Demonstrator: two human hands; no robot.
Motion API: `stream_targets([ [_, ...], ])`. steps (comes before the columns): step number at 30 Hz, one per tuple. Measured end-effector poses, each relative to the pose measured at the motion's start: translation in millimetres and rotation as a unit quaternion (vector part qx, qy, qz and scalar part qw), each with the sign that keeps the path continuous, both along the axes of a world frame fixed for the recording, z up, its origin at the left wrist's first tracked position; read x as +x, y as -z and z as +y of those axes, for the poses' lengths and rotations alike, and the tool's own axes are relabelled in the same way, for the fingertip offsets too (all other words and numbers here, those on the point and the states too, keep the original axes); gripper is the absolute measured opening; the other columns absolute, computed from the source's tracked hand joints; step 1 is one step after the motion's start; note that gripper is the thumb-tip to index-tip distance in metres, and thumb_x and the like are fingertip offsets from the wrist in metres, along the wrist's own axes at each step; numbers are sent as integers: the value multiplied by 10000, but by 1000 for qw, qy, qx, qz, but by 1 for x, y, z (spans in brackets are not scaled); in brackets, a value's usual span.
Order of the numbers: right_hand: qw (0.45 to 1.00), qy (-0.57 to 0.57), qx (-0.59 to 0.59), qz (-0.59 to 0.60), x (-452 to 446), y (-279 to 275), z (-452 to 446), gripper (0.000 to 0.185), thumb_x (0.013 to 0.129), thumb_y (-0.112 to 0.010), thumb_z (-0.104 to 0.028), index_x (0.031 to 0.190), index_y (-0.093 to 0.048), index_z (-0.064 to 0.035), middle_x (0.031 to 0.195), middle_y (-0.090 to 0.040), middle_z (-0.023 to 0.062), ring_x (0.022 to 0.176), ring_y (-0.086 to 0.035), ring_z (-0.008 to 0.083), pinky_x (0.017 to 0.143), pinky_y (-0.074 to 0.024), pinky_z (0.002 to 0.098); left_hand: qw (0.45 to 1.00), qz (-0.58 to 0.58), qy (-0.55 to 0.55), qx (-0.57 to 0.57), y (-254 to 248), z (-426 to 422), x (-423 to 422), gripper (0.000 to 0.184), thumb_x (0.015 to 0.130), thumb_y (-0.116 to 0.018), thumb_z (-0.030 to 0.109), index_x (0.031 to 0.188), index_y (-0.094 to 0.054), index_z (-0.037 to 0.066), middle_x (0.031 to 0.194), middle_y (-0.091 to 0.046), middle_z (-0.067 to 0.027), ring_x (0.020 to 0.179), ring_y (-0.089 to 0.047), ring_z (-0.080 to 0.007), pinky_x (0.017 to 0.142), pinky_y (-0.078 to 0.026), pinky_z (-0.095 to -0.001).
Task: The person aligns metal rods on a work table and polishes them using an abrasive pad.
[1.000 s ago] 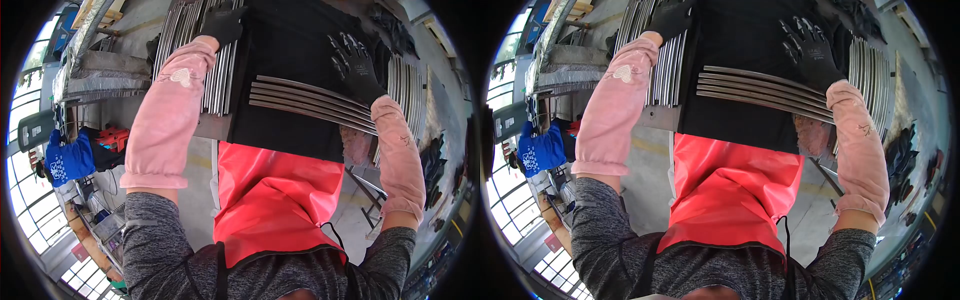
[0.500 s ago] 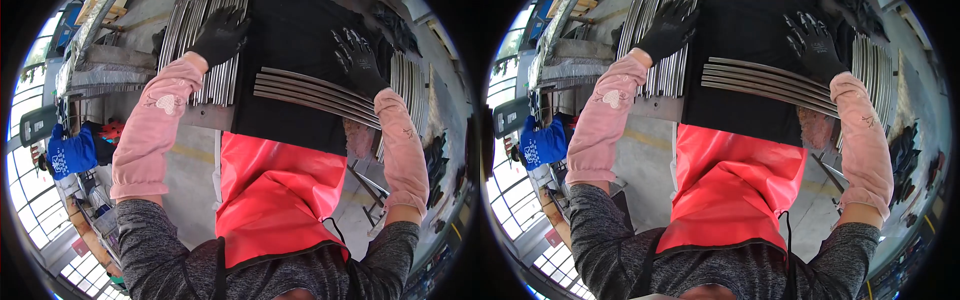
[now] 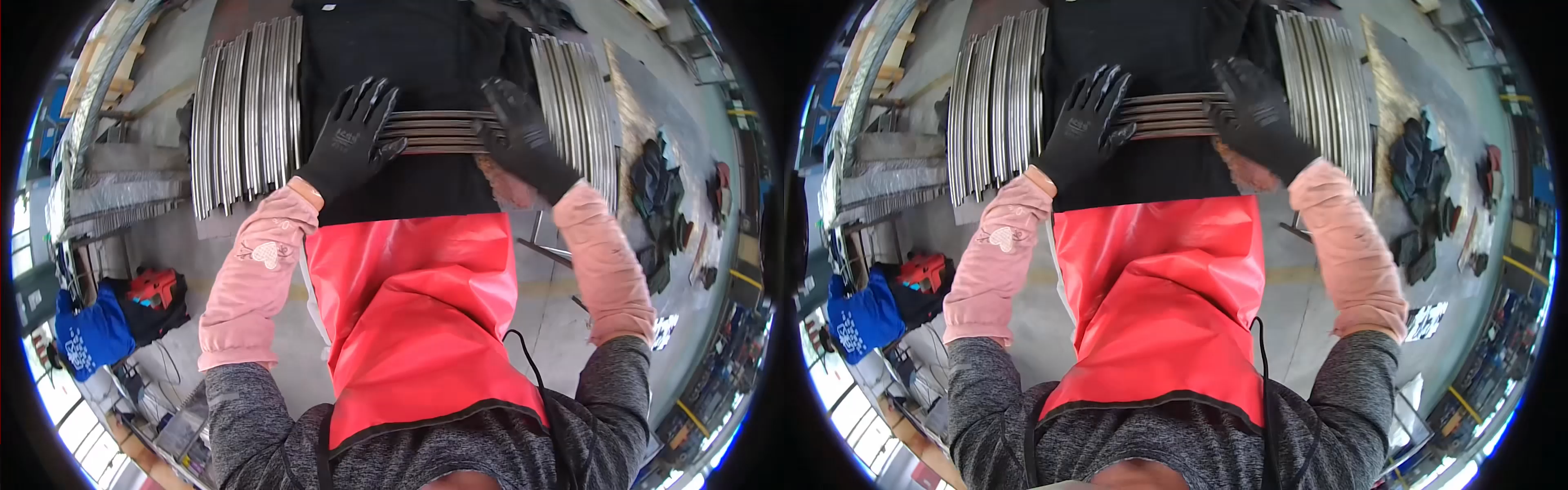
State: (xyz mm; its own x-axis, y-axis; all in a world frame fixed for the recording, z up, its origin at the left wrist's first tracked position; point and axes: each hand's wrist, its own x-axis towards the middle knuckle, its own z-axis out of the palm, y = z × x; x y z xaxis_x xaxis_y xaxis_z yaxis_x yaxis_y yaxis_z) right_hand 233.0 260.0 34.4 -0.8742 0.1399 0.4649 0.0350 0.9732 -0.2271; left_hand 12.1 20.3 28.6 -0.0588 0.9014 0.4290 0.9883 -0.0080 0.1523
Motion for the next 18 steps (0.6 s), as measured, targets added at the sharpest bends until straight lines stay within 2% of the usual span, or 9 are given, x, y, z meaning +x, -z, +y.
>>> stream_targets([
  [2, 998, 36, 51, -9, 13, -1, -28, 622, 905, -716, -217, 1470, -538, -29, 1374, -614, 216, 1232, -612, 379, 1009, -516, 437, 1000, -3, -10, -25, 13, -3, 8, 728, 958, -636, 460, 1515, -475, 19, 1554, -490, -194, 1453, -439, -388, 1215, -322, -517],
  [4, 997, 79, -16, 18, 27, 4, -37, 578, 931, -685, -175, 1470, -537, -25, 1385, -620, 214, 1223, -622, 392, 1027, -511, 423, 998, -6, -21, -54, 21, -7, 12, 741, 950, -644, 465, 1518, -472, 21, 1562, -480, -190, 1457, -429, -385, 1218, -311, -532],
  [9, 981, 128, -100, 108, 75, -3, 2, 530, 986, -632, -156, 1486, -521, -19, 1422, -607, 218, 1251, -613, 395, 1058, -492, 429, 999, 17, -25, -25, 12, -8, 18, 755, 934, -665, 462, 1522, -471, 31, 1535, -503, -189, 1421, -460, -394, 1214, -315, -547],
  [11, 965, 194, -149, 90, 95, -19, 11, 496, 1019, -592, -121, 1496, -510, -13, 1437, -603, 223, 1257, -617, 386, 1070, -484, 427, 999, 14, -17, -25, 16, -7, 20, 761, 929, -669, 467, 1522, -471, 33, 1533, -505, -189, 1418, -461, -397, 1213, -316, -546],
  [15, 959, 230, -132, 96, 129, -28, 30, 484, 1032, -580, -123, 1496, -511, -4, 1395, -638, 206, 1246, -628, 367, 1042, -499, 420, 999, 6, -8, -36, 29, -3, 18, 781, 914, -683, 479, 1523, -472, 39, 1528, -510, -187, 1410, -466, -406, 1212, -321, -543],
  [18, 943, 192, -258, 83, 136, -22, 31, 484, 1015, -587, -104, 1487, -525, -15, 1368, -663, 179, 1242, -633, 352, 1026, -505, 408, 998, -35, 2, -46, 35, -3, 12, 796, 902, -692, 493, 1527, -473, 52, 1532, -510, -182, 1411, -464, -412, 1212, -320, -545],
])
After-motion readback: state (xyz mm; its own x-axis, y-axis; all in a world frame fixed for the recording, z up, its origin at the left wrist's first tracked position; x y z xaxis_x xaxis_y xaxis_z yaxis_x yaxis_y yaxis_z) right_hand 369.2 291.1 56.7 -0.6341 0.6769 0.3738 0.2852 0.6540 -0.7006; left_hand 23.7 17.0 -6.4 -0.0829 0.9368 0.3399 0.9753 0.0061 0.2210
